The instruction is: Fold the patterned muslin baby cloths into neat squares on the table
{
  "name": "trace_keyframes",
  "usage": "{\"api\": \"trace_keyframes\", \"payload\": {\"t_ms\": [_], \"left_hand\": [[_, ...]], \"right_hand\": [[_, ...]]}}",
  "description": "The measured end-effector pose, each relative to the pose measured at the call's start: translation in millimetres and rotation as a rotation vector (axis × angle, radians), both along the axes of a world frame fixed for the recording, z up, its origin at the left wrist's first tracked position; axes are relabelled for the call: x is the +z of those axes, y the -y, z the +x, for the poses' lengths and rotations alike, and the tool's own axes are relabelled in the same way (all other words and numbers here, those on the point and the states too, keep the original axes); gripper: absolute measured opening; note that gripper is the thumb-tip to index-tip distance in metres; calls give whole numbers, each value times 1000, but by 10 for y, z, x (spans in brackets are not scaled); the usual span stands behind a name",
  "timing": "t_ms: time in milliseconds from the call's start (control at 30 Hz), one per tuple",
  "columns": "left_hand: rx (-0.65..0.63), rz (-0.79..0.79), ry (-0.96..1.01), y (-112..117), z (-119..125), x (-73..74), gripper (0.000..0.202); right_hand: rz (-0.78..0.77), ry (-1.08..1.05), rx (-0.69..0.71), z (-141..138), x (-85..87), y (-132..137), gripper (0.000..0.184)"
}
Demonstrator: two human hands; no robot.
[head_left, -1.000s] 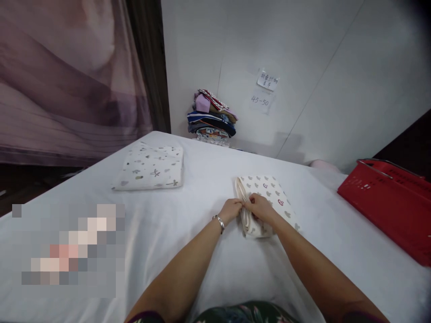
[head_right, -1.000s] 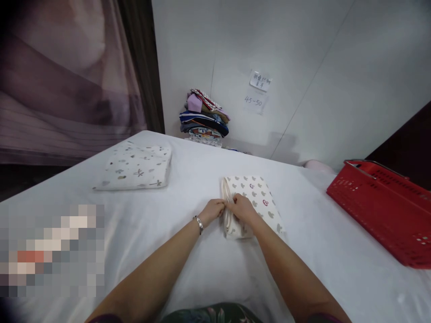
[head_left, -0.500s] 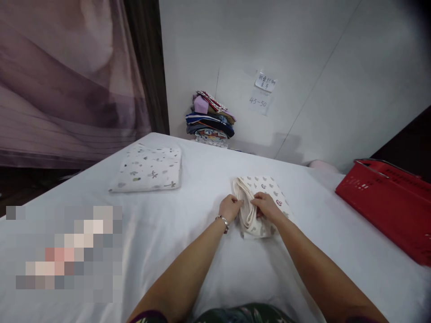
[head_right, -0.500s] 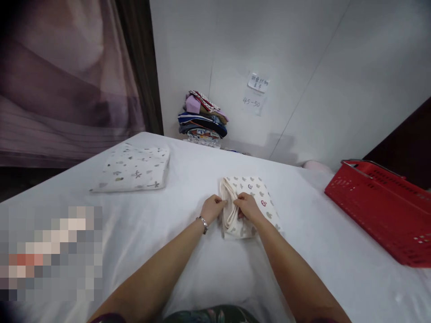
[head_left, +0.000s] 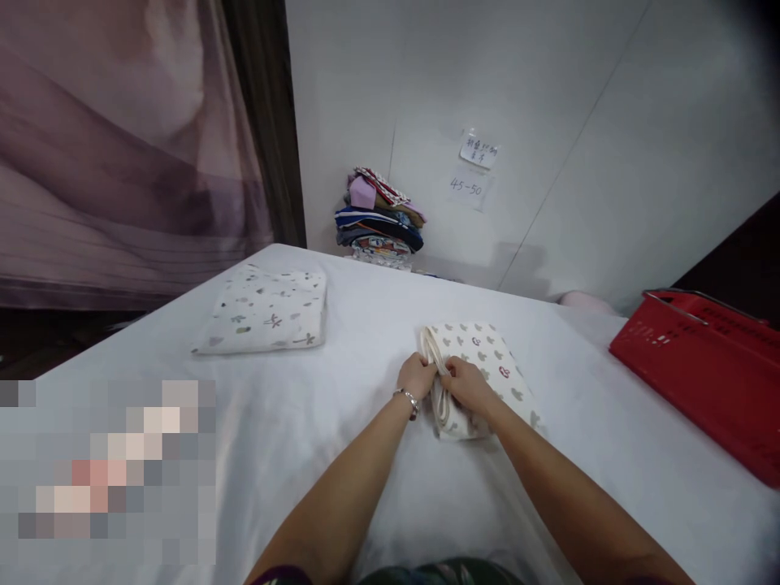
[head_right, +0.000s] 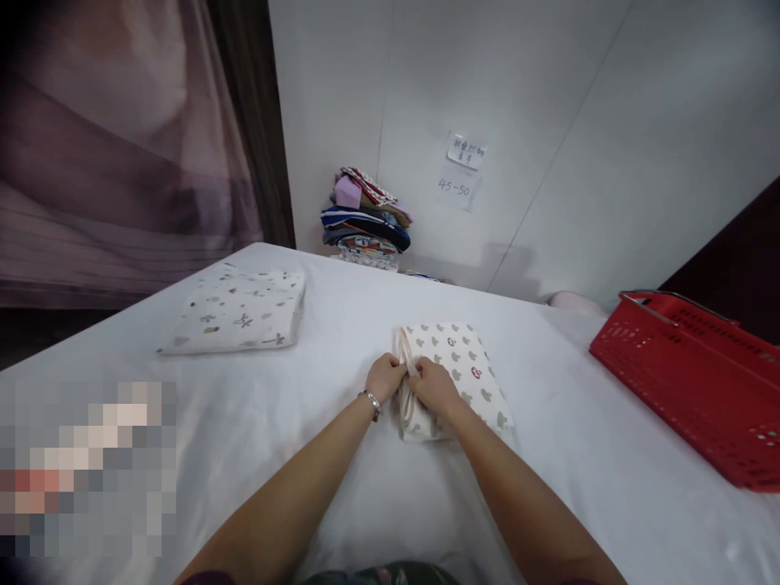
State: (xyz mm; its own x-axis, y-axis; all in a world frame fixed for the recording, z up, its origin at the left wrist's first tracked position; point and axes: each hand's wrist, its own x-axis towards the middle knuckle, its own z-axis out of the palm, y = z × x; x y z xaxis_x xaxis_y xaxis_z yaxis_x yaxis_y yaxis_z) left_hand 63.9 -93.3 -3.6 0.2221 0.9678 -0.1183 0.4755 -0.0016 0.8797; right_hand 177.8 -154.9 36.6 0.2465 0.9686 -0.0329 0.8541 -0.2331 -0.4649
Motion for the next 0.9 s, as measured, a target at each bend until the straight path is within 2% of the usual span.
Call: {"api": "trace_keyframes", "payload": {"t_ms": [100, 200, 333, 500, 733, 900], "left_hand": [[-17, -60, 95, -17, -11, -29, 10], [-45, -156, 210, -38, -28, -43, 11], [-14, -240, 343, -48, -40, -37, 14], [-1, -304, 462, -25, -47, 5, 19], [-60, -440, 508, -7, -77, 88, 36], [-81, -391, 432, 6, -63, 34, 51]], "right_hand": [[-36, 48, 28, -39, 51, 14, 10], [-63, 76, 49, -63, 83, 32, 23], [-99, 132, 58, -104, 97, 44, 36], [-119, 196, 41, -107, 102, 34, 27], [-113, 61, 33, -21, 131, 19, 19], [-82, -58, 152, -40, 173, 125, 21]]}}
